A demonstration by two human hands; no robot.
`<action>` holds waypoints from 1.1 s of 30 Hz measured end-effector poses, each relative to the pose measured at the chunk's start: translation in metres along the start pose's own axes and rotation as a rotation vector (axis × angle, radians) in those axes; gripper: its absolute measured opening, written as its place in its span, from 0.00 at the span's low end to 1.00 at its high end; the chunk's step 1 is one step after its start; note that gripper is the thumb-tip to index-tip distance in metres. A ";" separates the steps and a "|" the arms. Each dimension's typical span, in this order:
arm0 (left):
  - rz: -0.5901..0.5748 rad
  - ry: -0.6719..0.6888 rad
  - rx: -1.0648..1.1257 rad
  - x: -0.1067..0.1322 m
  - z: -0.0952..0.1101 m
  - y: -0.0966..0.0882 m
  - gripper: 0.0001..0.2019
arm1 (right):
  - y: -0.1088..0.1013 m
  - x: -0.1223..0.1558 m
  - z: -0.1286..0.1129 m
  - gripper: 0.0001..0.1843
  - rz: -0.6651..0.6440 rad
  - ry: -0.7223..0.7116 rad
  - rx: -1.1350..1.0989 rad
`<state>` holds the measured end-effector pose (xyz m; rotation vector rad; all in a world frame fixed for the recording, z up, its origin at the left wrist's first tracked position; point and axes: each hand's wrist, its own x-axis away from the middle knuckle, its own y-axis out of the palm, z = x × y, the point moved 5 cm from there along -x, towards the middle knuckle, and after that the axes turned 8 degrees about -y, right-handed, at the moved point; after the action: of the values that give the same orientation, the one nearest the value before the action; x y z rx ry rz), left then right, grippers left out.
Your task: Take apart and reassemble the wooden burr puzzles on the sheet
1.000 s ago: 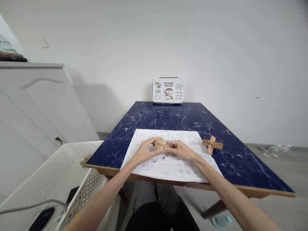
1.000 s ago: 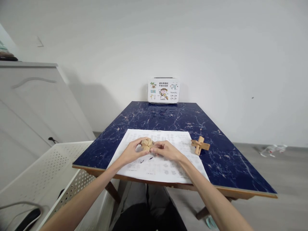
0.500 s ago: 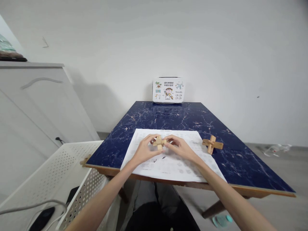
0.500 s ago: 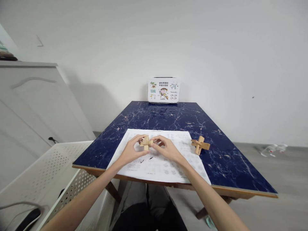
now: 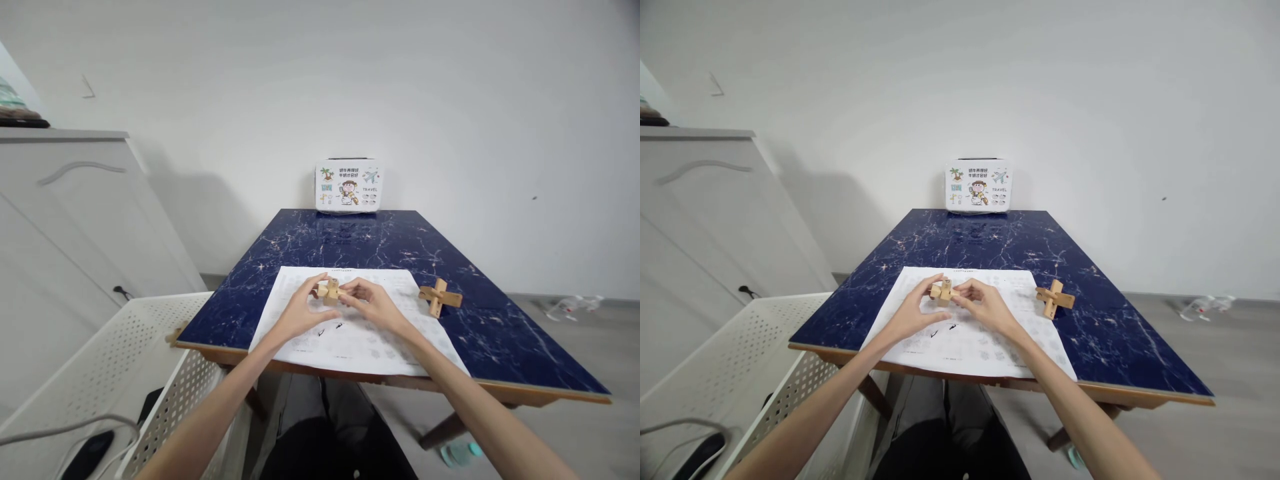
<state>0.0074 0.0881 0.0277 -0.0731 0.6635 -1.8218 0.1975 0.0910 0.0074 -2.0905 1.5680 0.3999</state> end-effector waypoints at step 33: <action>0.002 0.033 -0.184 0.000 0.000 0.001 0.29 | 0.011 0.009 -0.020 0.10 -0.163 -0.185 0.323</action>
<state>0.0084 0.0877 0.0271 -0.1654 0.8531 -1.7597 0.1884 0.0703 0.0172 -1.8574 1.2533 0.2541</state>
